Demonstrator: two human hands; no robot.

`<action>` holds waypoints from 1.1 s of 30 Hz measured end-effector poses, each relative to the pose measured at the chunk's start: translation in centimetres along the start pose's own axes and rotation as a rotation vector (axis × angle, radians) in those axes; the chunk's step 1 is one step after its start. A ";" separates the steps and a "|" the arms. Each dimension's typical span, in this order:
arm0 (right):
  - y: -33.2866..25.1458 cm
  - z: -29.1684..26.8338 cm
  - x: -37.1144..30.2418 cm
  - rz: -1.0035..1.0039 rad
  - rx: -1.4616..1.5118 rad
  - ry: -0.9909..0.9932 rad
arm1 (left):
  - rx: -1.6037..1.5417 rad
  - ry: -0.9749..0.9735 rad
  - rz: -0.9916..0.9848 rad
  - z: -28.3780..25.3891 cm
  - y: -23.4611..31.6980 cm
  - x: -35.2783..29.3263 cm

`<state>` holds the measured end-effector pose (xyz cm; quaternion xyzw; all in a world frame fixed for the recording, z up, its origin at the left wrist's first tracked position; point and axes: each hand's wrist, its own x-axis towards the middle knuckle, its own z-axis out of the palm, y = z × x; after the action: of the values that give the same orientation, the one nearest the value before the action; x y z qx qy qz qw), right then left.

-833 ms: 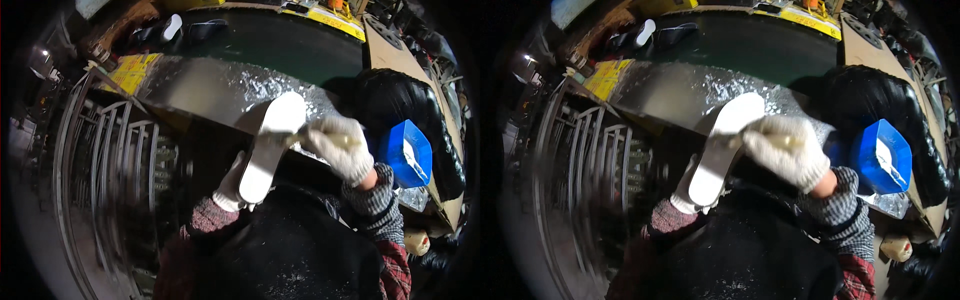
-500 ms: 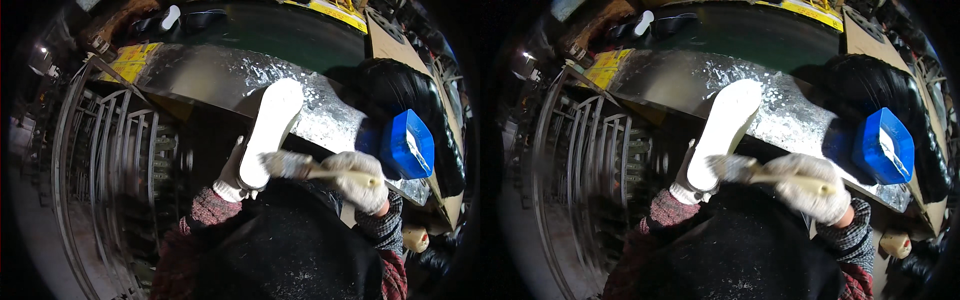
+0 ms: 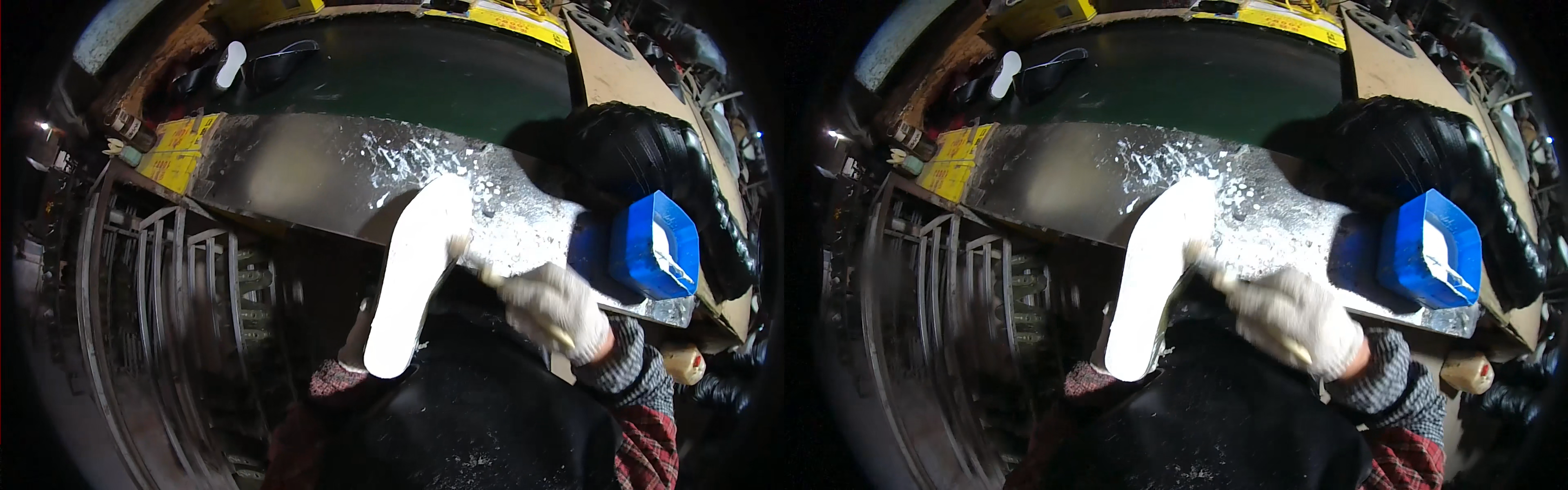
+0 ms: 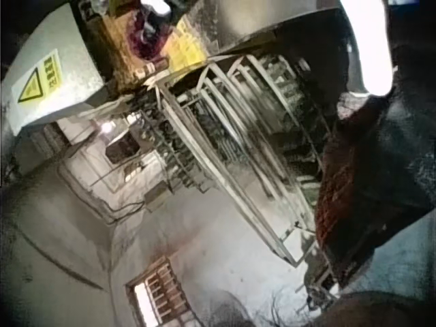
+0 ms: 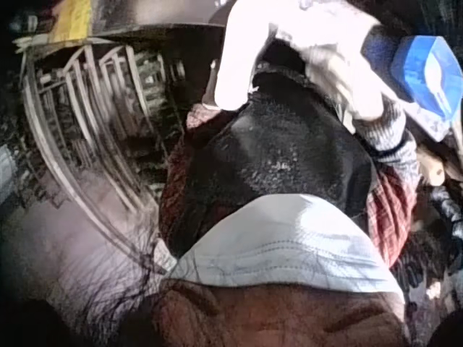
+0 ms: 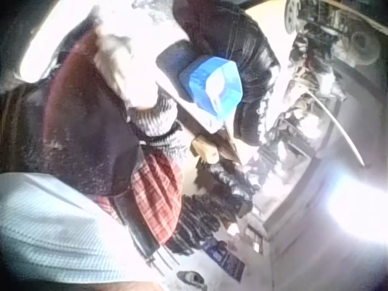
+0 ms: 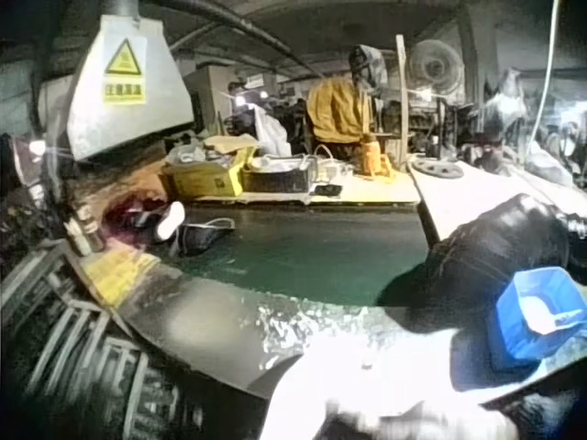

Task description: Apply glue to shoe soles and uppers using a brush for manufacturing assembly.

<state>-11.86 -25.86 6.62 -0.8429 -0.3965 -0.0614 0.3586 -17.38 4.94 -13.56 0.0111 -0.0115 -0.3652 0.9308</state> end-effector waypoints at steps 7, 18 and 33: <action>5.5 -2.4 5.4 0.040 -0.105 0.030 | -0.147 0.042 -0.066 3.4 -0.1 0.7; -1.0 -4.1 -1.4 -0.052 0.191 0.217 | 0.713 0.593 0.308 10.1 11.6 7.8; 1.7 -8.8 -21.9 0.527 0.404 1.284 | 0.710 0.430 0.053 12.0 -3.0 39.3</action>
<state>-23.91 -46.00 3.70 -0.6254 0.1050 -0.3814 0.6726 8.97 -24.13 -1.14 0.4072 0.0578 -0.3037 0.8594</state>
